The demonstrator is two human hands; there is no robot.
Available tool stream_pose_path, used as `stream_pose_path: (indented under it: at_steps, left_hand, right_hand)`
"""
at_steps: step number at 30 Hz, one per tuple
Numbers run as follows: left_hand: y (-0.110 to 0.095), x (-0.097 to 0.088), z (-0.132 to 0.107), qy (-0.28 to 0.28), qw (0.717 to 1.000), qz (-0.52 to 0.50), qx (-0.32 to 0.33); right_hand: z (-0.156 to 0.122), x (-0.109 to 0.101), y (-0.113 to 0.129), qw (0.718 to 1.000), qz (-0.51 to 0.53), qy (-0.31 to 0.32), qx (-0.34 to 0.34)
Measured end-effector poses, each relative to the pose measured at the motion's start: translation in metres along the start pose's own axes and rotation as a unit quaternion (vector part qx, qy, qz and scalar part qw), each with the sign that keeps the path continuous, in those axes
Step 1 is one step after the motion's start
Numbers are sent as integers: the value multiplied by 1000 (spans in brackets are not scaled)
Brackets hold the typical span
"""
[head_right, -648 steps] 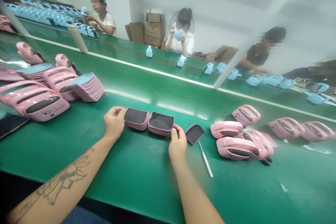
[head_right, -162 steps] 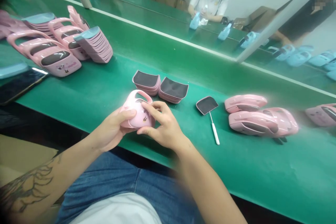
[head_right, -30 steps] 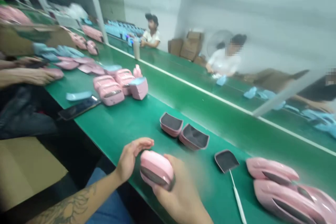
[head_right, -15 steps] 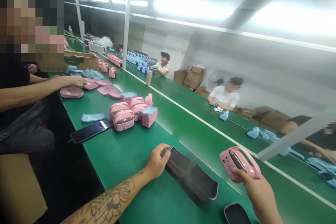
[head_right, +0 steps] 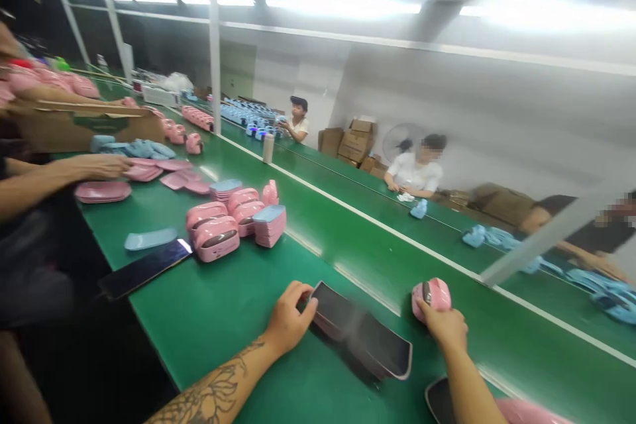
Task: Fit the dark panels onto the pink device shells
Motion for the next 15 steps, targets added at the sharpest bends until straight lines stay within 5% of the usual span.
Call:
stream_pose_path:
  at_steps: [4, 9, 12, 15]
  left_hand:
    - [3, 1, 5, -7, 1000, -11, -4]
    - [5, -5, 11, -28, 999, -7, -23]
    - [5, -7, 19, -34, 998, 14, -41]
    - [0, -6, 27, -39, 997, 46, -48]
  right_hand:
    - [-24, -34, 19, 998, 29, -43, -30]
    - [-128, -68, 74, 979, 104, -23, -174]
    - [-205, -53, 104, 922, 237, 109, -286]
    - [-249, -21, 100, 905, 275, 209, -249]
Point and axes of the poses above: each hand's wrist, its own z-axis towards the middle knuckle, its own x-axis out of the palm, y = z × x, the point moved 9 cm from there along z, towards the middle knuckle, and after that the axes turned 15 degrees about z, right-handed, at the moved point
